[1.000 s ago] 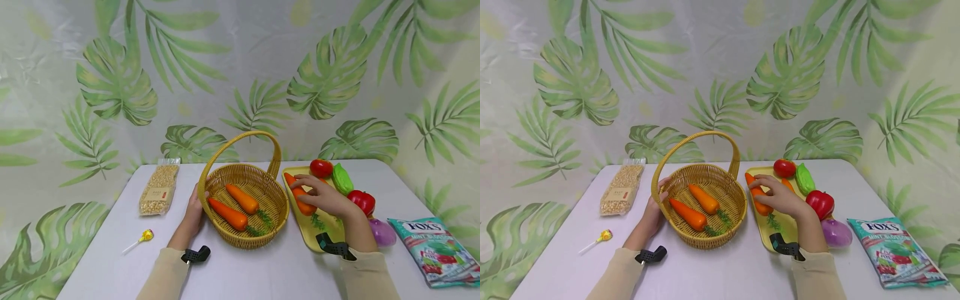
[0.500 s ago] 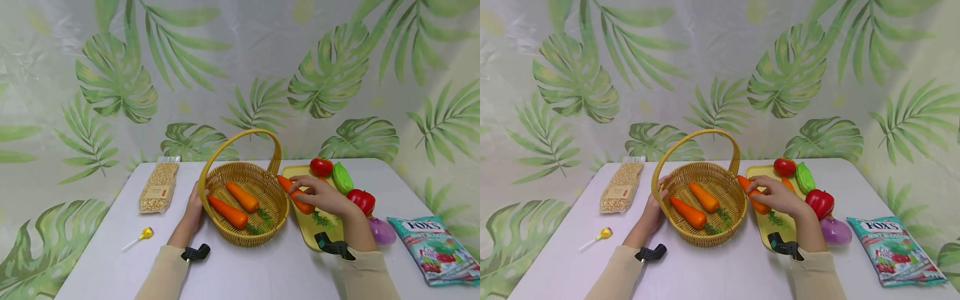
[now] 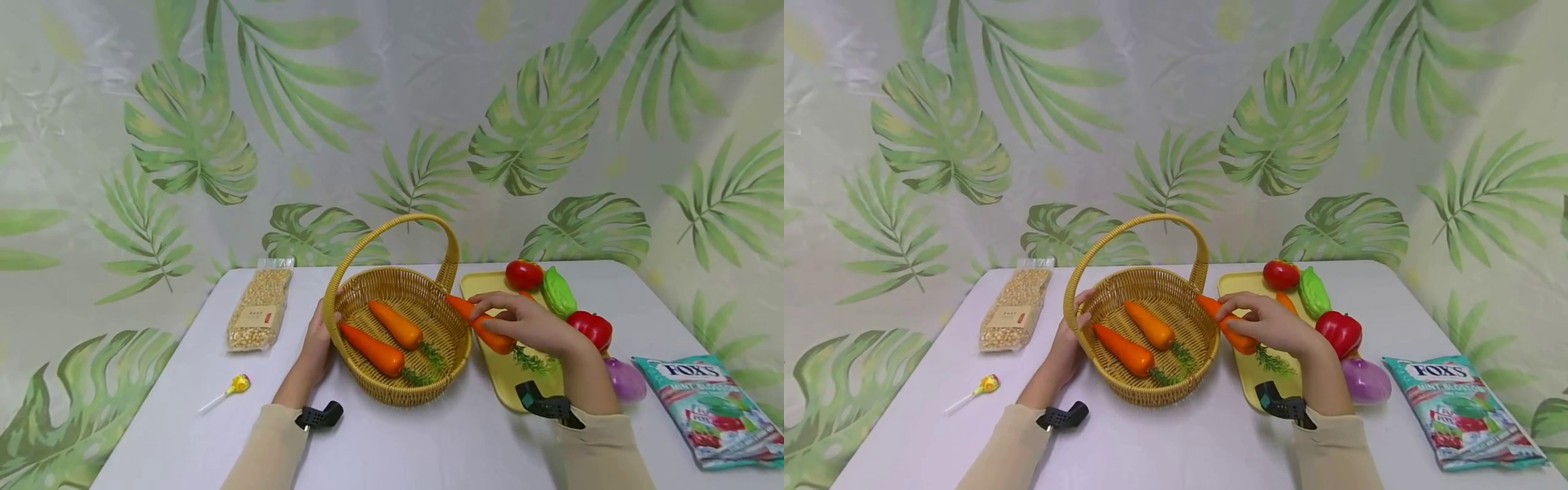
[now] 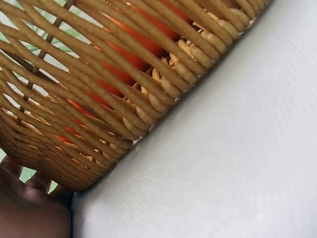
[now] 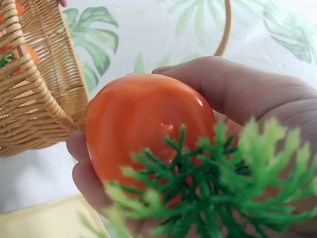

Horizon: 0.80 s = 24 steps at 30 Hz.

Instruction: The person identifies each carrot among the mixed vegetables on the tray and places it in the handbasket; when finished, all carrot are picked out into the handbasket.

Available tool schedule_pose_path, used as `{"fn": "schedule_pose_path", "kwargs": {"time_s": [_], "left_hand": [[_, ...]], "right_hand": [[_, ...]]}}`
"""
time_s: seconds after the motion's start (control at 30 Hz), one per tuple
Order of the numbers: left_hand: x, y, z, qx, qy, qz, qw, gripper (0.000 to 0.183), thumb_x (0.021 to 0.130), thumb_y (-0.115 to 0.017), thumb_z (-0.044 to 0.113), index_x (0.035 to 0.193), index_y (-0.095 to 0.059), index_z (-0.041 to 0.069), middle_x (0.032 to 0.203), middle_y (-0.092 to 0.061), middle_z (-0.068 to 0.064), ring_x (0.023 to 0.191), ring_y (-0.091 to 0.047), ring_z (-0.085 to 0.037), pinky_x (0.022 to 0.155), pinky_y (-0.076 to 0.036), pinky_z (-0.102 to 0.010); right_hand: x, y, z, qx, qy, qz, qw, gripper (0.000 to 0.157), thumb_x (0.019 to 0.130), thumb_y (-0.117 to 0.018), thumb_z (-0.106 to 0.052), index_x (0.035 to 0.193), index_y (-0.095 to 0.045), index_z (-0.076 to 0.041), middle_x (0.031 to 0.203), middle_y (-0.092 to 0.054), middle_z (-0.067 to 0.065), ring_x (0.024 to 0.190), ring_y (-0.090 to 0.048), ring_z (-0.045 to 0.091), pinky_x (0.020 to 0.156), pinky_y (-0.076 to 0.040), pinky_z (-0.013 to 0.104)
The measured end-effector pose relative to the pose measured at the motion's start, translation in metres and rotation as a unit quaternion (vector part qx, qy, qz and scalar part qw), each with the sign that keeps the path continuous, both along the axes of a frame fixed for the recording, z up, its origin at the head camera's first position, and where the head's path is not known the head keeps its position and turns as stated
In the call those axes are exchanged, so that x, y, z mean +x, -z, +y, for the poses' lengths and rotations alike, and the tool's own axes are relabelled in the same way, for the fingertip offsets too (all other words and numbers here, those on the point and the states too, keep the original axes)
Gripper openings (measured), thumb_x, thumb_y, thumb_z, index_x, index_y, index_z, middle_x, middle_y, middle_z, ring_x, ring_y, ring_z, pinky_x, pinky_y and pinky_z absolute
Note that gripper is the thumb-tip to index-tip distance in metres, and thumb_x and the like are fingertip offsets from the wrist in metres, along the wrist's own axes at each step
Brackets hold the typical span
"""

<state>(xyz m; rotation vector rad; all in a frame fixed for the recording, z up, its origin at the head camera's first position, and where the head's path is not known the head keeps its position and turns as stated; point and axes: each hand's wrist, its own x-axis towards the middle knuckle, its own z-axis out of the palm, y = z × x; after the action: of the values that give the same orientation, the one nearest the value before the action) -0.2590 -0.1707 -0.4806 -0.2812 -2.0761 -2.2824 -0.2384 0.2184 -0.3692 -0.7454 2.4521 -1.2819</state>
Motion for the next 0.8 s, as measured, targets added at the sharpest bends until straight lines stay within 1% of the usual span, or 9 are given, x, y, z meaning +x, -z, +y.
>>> {"fn": "schedule_pose_path", "kwargs": {"time_s": [0.03, 0.1, 0.17, 0.23, 0.4, 0.53, 0.6, 0.67, 0.8], "left_hand": [[-0.0004, -0.0001, 0.0000, -0.001, 0.000, 0.001, 1.0000, 0.050, 0.102, -0.039, 0.017, 0.152, -0.035, 0.020, 0.160, -0.031, -0.003, 0.150, -0.026, -0.026, 0.123, -0.014, -0.052], [-0.0013, -0.0005, 0.0002, -0.003, -0.001, 0.004, 1.0000, 0.050, 0.101, -0.039, 0.017, 0.151, -0.035, 0.020, 0.159, -0.032, -0.004, 0.149, -0.027, -0.026, 0.122, -0.015, -0.051], [-0.0020, -0.0005, 0.0004, -0.003, 0.000, 0.007, 1.0000, 0.050, 0.101, -0.039, 0.017, 0.151, -0.036, 0.020, 0.159, -0.033, -0.004, 0.148, -0.028, -0.027, 0.122, -0.016, -0.052], [-0.0021, -0.0003, 0.0007, -0.003, -0.003, 0.005, 1.0000, 0.050, 0.101, -0.040, 0.017, 0.150, -0.037, 0.022, 0.158, -0.035, -0.003, 0.147, -0.030, -0.026, 0.121, -0.018, -0.051], [-0.0006, 0.0003, 0.0011, -0.003, -0.003, -0.003, 1.0000, 0.050, 0.100, -0.041, 0.017, 0.150, -0.037, 0.022, 0.159, -0.034, -0.002, 0.148, -0.030, -0.026, 0.122, -0.017, -0.051], [-0.0004, 0.0004, 0.0008, -0.001, -0.001, -0.002, 1.0000, 0.050, 0.101, -0.040, 0.017, 0.151, -0.037, 0.021, 0.160, -0.032, -0.002, 0.149, -0.028, -0.026, 0.123, -0.015, -0.052], [-0.0007, 0.0001, 0.0006, 0.001, -0.003, -0.001, 1.0000, 0.050, 0.101, -0.040, 0.017, 0.151, -0.037, 0.021, 0.160, -0.032, -0.002, 0.150, -0.027, -0.025, 0.123, -0.015, -0.051], [-0.0005, -0.0002, 0.0003, 0.003, -0.003, 0.001, 1.0000, 0.049, 0.102, -0.040, 0.017, 0.151, -0.036, 0.021, 0.160, -0.032, -0.002, 0.150, -0.027, -0.025, 0.123, -0.014, -0.051], [0.0004, 0.0005, -0.0003, 0.007, -0.002, -0.002, 1.0000, 0.049, 0.102, -0.041, 0.019, 0.150, -0.036, 0.021, 0.159, -0.032, -0.002, 0.149, -0.027, -0.026, 0.123, -0.014, -0.051]], "right_hand": [[-0.0001, 0.0000, -0.0002, -0.002, -0.004, 0.001, 1.000, 0.020, 0.100, -0.059, -0.023, 0.116, -0.066, -0.014, 0.153, -0.043, 0.019, 0.117, -0.059, 0.038, 0.081, -0.057, 0.033], [-0.0002, 0.0001, -0.0011, 0.001, -0.008, 0.015, 1.000, 0.020, 0.100, -0.059, -0.023, 0.116, -0.066, -0.015, 0.152, -0.045, 0.017, 0.122, -0.056, 0.037, 0.085, -0.056, 0.033], [-0.0001, -0.0001, -0.0020, -0.001, -0.010, 0.023, 1.000, 0.020, 0.099, -0.060, -0.024, 0.117, -0.067, -0.016, 0.152, -0.046, 0.016, 0.123, -0.055, 0.039, 0.088, -0.054, 0.036], [0.0000, 0.0002, -0.0024, 0.005, -0.015, 0.037, 0.999, 0.022, 0.097, -0.063, -0.024, 0.118, -0.067, -0.018, 0.153, -0.046, 0.015, 0.130, -0.050, 0.041, 0.093, -0.052, 0.036], [0.0017, 0.0026, 0.0011, 0.025, -0.041, 0.032, 0.998, 0.039, 0.091, -0.071, -0.025, 0.129, -0.063, -0.021, 0.158, -0.038, 0.014, 0.138, -0.039, 0.044, 0.096, -0.048, 0.035], [0.0025, 0.0037, 0.0038, 0.037, -0.050, 0.037, 0.997, 0.051, 0.088, -0.075, -0.025, 0.136, -0.059, -0.025, 0.160, -0.035, 0.012, 0.135, -0.041, 0.040, 0.095, -0.046, 0.039], [0.0022, 0.0036, 0.0044, 0.038, -0.056, 0.039, 0.997, 0.055, 0.088, -0.074, -0.024, 0.139, -0.057, -0.027, 0.161, -0.032, 0.009, 0.133, -0.041, 0.038, 0.094, -0.046, 0.039], [0.0016, 0.0041, 0.0049, 0.033, -0.070, 0.037, 0.996, 0.059, 0.088, -0.073, -0.021, 0.143, -0.053, -0.028, 0.163, -0.027, 0.007, 0.134, -0.040, 0.037, 0.095, -0.047, 0.037], [0.0009, 0.0067, 0.0067, 0.008, -0.113, 0.026, 0.993, 0.065, 0.090, -0.069, -0.011, 0.150, -0.045, -0.024, 0.167, -0.016, 0.010, 0.143, -0.030, 0.042, 0.100, -0.045, 0.026]]}}
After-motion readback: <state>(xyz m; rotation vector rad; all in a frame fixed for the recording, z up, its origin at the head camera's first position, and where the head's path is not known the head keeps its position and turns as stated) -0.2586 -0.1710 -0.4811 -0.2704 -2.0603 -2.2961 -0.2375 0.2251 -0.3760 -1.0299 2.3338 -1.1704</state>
